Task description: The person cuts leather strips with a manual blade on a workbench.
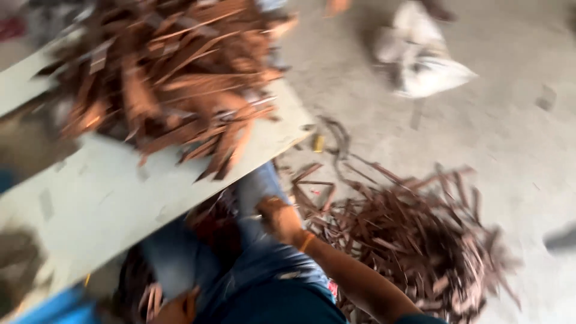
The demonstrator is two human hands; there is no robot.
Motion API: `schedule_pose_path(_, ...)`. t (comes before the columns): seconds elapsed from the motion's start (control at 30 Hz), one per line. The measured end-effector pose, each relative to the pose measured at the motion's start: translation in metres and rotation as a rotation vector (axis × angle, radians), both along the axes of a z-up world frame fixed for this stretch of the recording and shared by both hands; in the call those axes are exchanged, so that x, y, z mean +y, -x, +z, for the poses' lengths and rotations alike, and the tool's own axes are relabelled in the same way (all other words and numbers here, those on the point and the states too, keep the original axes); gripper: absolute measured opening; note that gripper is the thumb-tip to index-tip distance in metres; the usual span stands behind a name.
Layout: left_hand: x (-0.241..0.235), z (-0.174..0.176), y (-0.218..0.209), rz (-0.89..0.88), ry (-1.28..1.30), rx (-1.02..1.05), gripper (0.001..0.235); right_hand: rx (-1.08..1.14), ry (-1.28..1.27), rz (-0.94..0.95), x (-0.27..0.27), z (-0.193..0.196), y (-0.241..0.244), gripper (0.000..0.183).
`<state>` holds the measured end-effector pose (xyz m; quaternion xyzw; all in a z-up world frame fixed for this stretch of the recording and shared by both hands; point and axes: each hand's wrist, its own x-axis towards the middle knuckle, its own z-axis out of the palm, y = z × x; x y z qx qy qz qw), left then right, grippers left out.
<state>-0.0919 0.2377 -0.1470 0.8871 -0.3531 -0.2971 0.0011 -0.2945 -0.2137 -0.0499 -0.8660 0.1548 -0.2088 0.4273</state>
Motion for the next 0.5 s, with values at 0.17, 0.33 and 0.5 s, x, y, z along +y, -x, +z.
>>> schedule_pose_path(0.17,-0.069,0.012,0.001,0.008,-0.186,-0.046,0.058,0.002,0.006,-0.068,-0.015,0.011,-0.007,0.024)
schedule_pose_path(0.33,-0.042,-0.055,-0.015,-0.090,0.022,-0.133,0.060,-0.014,-0.038,0.001,-0.028,0.043,-0.009,0.024)
schedule_pose_path(0.5,-0.059,-0.134,-0.032,-0.208,0.242,-0.383,0.056,-0.034,0.024,0.002,-0.040,0.052,0.000,0.029)
